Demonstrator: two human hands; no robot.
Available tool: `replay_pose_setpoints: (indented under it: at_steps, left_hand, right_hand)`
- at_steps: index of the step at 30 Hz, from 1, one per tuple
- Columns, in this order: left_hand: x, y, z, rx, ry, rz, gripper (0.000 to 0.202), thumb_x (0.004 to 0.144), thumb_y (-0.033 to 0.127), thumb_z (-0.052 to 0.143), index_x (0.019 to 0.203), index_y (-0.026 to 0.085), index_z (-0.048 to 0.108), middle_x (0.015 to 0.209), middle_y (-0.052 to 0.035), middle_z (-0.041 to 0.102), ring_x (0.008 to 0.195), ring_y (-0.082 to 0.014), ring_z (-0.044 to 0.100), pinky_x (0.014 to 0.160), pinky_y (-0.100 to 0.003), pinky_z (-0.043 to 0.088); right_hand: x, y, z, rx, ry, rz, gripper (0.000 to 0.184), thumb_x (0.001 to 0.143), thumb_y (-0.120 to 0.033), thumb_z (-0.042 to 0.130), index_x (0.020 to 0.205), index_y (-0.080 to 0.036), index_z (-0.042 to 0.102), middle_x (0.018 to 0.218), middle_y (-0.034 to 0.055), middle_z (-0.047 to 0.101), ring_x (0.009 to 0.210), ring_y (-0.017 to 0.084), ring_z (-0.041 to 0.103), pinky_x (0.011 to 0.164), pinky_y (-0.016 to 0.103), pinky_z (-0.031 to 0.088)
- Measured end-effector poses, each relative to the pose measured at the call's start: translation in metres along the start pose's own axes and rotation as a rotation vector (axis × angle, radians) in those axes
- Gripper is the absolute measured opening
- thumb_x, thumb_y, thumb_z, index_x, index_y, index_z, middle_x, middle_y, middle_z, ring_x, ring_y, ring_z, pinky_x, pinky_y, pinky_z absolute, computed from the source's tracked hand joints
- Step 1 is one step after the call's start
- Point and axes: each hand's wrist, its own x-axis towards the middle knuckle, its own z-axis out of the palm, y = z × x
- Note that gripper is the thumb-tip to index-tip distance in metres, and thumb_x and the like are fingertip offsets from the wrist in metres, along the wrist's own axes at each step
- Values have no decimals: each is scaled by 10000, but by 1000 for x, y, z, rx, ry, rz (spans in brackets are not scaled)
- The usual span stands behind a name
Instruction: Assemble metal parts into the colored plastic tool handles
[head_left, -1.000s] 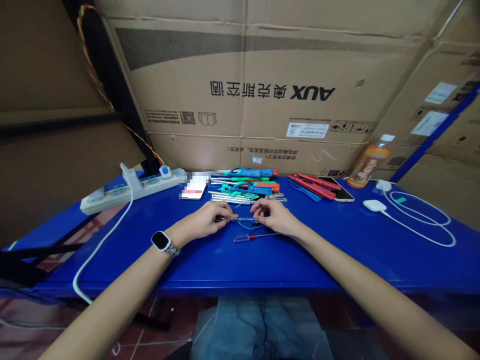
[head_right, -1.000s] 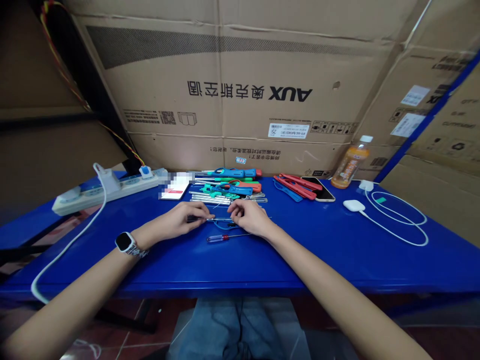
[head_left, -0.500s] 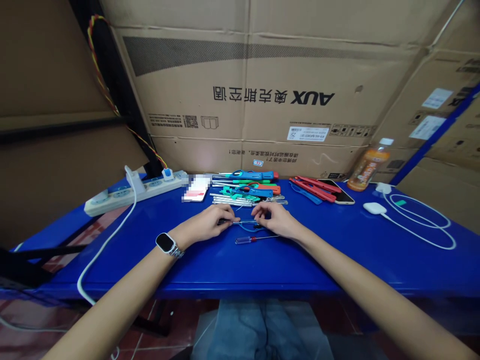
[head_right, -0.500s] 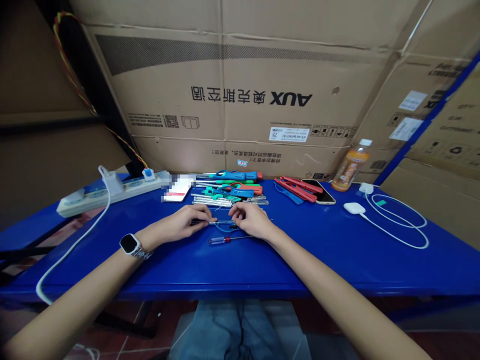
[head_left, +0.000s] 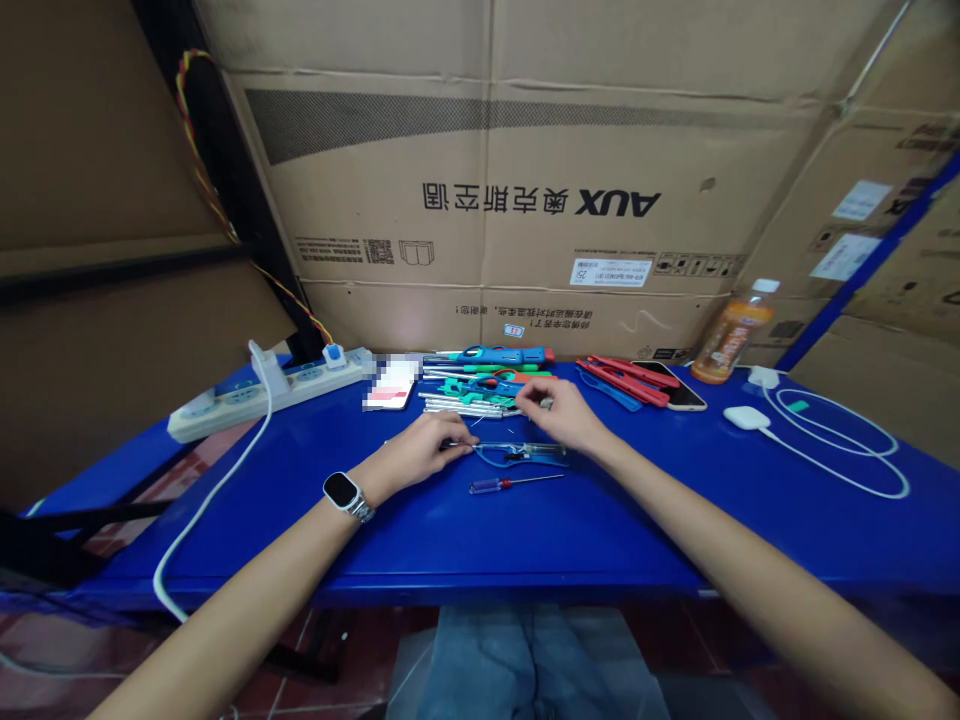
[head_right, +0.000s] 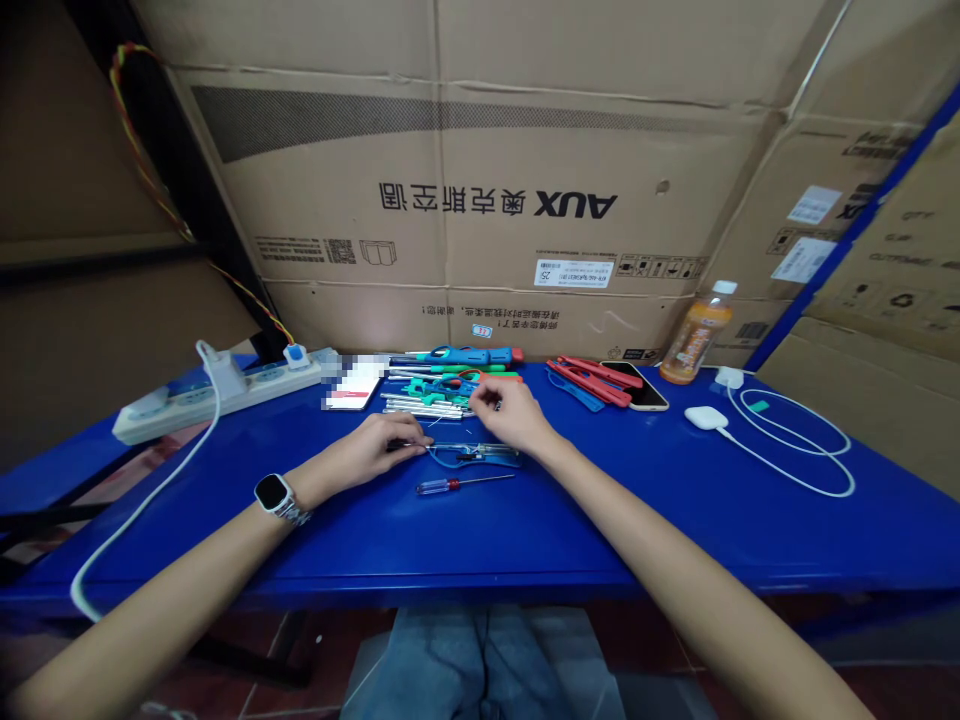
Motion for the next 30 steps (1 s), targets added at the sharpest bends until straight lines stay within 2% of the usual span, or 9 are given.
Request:
replay_pose_setpoints:
  at_steps: [2,6,10,13,16,20,22,26,30]
  left_hand:
    - [0,-1,0,3,3,-8,214,957,296,539,986,171,710,968,-85,690,879,-192,645,812,-307,500]
    - [-1,-2,1,15,18,-53,189,938,291,565,1026,174,683,942,-68,687,851,-182,645,788,-300,507]
    - [-1,-1,2,19,7,-59,181,938,290,554,1027,185,671,970,-64,679,886,-189,642,807,-313,508]
    - [-1,0,2,37,-3,-56,183,930,300,563,1034,189,665,1003,-67,671,922,-201,633,836,-334,504]
    - [-2,2,3,47,8,-54,200,925,316,571,1054,191,659,1023,-69,663,939,-206,623,851,-346,500]
    - [-3,5,1,46,47,-39,210,929,329,559,1051,194,662,1016,-71,655,927,-202,617,837,-337,500]
    - [-1,7,-4,69,76,-30,206,946,323,524,1017,191,664,985,-68,654,899,-196,618,813,-326,495]
    - [16,0,-19,205,117,-83,197,940,248,488,911,170,666,884,-71,663,796,-196,616,743,-315,469]
    - [40,-15,-24,343,123,-212,116,839,149,558,847,163,673,868,-87,678,788,-221,629,725,-313,461]
  right_hand:
    - [19,2,-4,-141,50,0,163,864,-286,550,844,-180,673,850,42,696,763,166,606,731,290,449]
    - [54,6,-2,-483,-61,22,263,839,-326,626,1028,-155,694,1048,131,675,960,258,601,845,378,432]
    - [69,8,6,-559,-135,45,245,788,-342,699,966,-175,722,970,111,696,997,290,593,895,412,400]
    - [70,8,10,-539,-123,49,205,783,-317,703,924,-170,728,934,100,701,966,282,596,882,407,393]
    - [65,9,10,-520,-93,42,215,819,-324,665,965,-176,717,963,92,690,962,257,588,871,383,385]
    - [47,10,6,-418,-23,-34,160,868,-267,591,945,-178,699,966,73,672,934,219,573,836,346,377]
    - [37,9,3,-369,-48,-72,129,866,-228,580,896,-185,699,941,61,674,916,209,568,806,329,372]
    - [30,2,0,-397,-111,-99,113,861,-220,598,851,-195,708,917,63,673,925,225,558,805,341,354]
    - [45,-10,11,-460,-146,-123,123,854,-237,618,833,-187,729,916,92,668,932,251,553,827,363,351]
